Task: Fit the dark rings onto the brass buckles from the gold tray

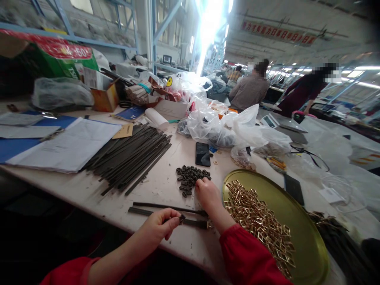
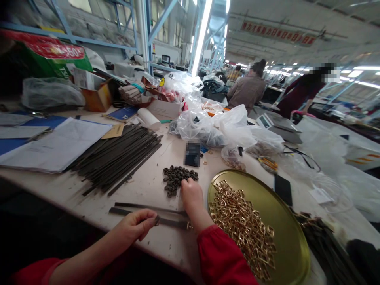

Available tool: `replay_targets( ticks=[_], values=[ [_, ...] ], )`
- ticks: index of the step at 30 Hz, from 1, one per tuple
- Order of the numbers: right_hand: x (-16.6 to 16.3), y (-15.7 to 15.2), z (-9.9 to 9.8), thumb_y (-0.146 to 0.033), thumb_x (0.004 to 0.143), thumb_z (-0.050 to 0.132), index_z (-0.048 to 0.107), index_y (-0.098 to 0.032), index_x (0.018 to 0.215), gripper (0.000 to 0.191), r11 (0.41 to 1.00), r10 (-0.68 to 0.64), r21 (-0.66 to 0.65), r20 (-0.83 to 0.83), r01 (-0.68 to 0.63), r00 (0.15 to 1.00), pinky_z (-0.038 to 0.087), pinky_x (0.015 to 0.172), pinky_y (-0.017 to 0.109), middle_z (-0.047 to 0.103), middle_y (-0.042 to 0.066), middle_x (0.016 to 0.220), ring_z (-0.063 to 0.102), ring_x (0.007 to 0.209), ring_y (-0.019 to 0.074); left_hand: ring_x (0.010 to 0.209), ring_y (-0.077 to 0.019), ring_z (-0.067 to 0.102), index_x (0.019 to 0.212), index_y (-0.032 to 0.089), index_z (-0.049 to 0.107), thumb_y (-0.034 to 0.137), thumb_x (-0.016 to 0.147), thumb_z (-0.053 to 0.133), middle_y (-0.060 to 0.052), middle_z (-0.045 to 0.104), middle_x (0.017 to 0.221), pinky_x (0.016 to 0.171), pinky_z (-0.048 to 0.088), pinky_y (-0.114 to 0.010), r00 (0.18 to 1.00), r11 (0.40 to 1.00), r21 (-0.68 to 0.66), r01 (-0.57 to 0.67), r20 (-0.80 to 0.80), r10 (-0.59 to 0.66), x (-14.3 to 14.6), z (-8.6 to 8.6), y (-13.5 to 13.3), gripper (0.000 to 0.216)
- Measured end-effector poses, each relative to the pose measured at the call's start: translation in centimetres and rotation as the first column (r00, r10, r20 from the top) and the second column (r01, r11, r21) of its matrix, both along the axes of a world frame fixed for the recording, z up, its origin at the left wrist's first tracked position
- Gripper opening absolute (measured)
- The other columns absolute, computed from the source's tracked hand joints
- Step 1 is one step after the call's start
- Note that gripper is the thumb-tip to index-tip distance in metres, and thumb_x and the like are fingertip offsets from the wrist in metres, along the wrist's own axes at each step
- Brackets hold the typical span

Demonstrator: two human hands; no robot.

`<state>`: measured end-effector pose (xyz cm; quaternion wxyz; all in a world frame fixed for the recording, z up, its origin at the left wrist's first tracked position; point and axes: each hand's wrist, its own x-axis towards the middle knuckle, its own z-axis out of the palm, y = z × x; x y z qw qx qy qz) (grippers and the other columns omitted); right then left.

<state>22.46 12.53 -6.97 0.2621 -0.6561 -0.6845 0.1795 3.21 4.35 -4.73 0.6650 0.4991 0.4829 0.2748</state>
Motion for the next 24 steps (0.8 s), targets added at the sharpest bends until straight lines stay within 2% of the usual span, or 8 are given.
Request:
replay_targets(
  ticks=[5, 8, 10, 13, 15, 16, 21, 24],
  values=[
    [0.0, -1.9, 1.1, -0.013, 0.075, 0.052, 0.053, -0.018, 0.064, 0.012, 0.999, 0.047, 0.02, -0.08, -0.046, 0.996, 0.038, 0.069, 0.03, 0.056, 0.004, 0.072, 0.053, 0.071, 0.0177, 0.044, -0.0066, 0.029, 0.079, 0.014, 0.055, 0.049, 0.071, 0.053, 0.009, 0.036, 0.046, 0.045, 0.024, -0.02, 1.0, 0.998, 0.06, -0.008, -0.016, 0.009, -0.2, 0.6, 0.0, 0.036],
    [-0.6, -4.7, 2.3, -0.021, 0.076, 0.052, 0.051, -0.019, 0.076, 0.002, 0.997, 0.079, 0.021, -0.192, -0.076, 0.978, 0.043, 0.062, 0.027, 0.057, 0.001, 0.071, 0.055, 0.064, 0.0152, 0.045, -0.007, 0.03, 0.074, 0.014, 0.055, 0.048, 0.072, 0.052, 0.009, 0.036, 0.046, 0.045, 0.025, -0.019, 0.999, 0.992, 0.122, 0.006, -0.044, -0.001, -0.2, 1.6, -0.1, 0.034],
    [-1.4, -6.8, 3.2, -0.025, 0.077, 0.051, 0.05, -0.019, 0.087, 0.012, 0.995, 0.093, 0.014, -0.318, -0.094, 0.943, 0.045, 0.057, 0.025, 0.057, 0.0, 0.072, 0.056, 0.061, 0.0135, 0.046, -0.0073, 0.032, 0.07, 0.015, 0.053, 0.046, 0.073, 0.051, 0.009, 0.036, 0.046, 0.046, 0.027, -0.019, 0.998, 0.985, 0.17, 0.02, -0.059, -0.01, 0.0, 2.4, -0.2, 0.032],
    [-2.5, -9.2, 4.4, -0.029, 0.071, 0.059, 0.053, -0.019, 0.086, 0.02, 0.993, 0.067, -0.032, -0.631, -0.113, 0.773, 0.046, 0.058, 0.024, 0.058, -0.002, 0.07, 0.056, 0.062, 0.0127, 0.045, -0.0076, 0.032, 0.07, 0.015, 0.053, 0.045, 0.075, 0.049, 0.009, 0.036, 0.047, 0.045, 0.026, -0.019, 0.996, 0.975, 0.222, 0.021, -0.093, 0.0, 0.2, 3.3, -0.5, 0.03],
    [-2.8, -10.2, 4.9, -0.029, 0.065, 0.066, 0.057, -0.019, 0.081, 0.021, 0.992, 0.008, -0.075, -0.761, -0.1, 0.649, 0.046, 0.06, 0.026, 0.06, -0.002, 0.069, 0.056, 0.063, 0.0133, 0.046, -0.008, 0.033, 0.072, 0.016, 0.053, 0.044, 0.077, 0.047, 0.008, 0.036, 0.048, 0.044, 0.025, -0.019, 0.991, 0.969, 0.247, 0.025, -0.134, 0.008, 0.2, 3.7, -0.9, 0.03],
    [-2.8, -10.6, 5.1, -0.029, 0.064, 0.068, 0.059, -0.019, 0.081, 0.022, 0.993, -0.014, -0.085, -0.773, -0.082, 0.634, 0.046, 0.062, 0.027, 0.062, -0.001, 0.07, 0.057, 0.065, 0.0139, 0.046, -0.0084, 0.034, 0.072, 0.016, 0.054, 0.043, 0.077, 0.047, 0.008, 0.037, 0.049, 0.045, 0.026, -0.019, 0.988, 0.964, 0.264, 0.031, -0.156, 0.011, 0.2, 3.8, -1.0, 0.029],
    [-2.8, -11.5, 5.0, -0.033, 0.07, 0.065, 0.066, -0.019, 0.084, 0.02, 0.999, -0.046, -0.044, -0.73, 0.019, 0.682, 0.045, 0.068, 0.031, 0.063, 0.001, 0.075, 0.057, 0.072, 0.0172, 0.054, -0.0102, 0.042, 0.077, 0.016, 0.06, 0.039, 0.08, 0.045, 0.006, 0.047, 0.057, 0.053, 0.031, -0.02, 0.963, 0.916, 0.394, 0.074, -0.267, 0.037, 0.1, 3.7, -1.6, 0.027],
    [-3.3, -11.7, 4.4, -0.031, 0.067, 0.067, 0.063, -0.019, 0.078, 0.016, 0.997, -0.073, -0.033, -0.774, 0.075, 0.628, 0.046, 0.068, 0.031, 0.062, 0.0, 0.072, 0.057, 0.07, 0.0161, 0.053, -0.0104, 0.043, 0.08, 0.016, 0.061, 0.04, 0.08, 0.044, 0.006, 0.049, 0.056, 0.052, 0.03, -0.02, 0.95, 0.916, 0.391, 0.092, -0.309, 0.037, 0.4, 3.5, -1.8, 0.029]
  ],
)
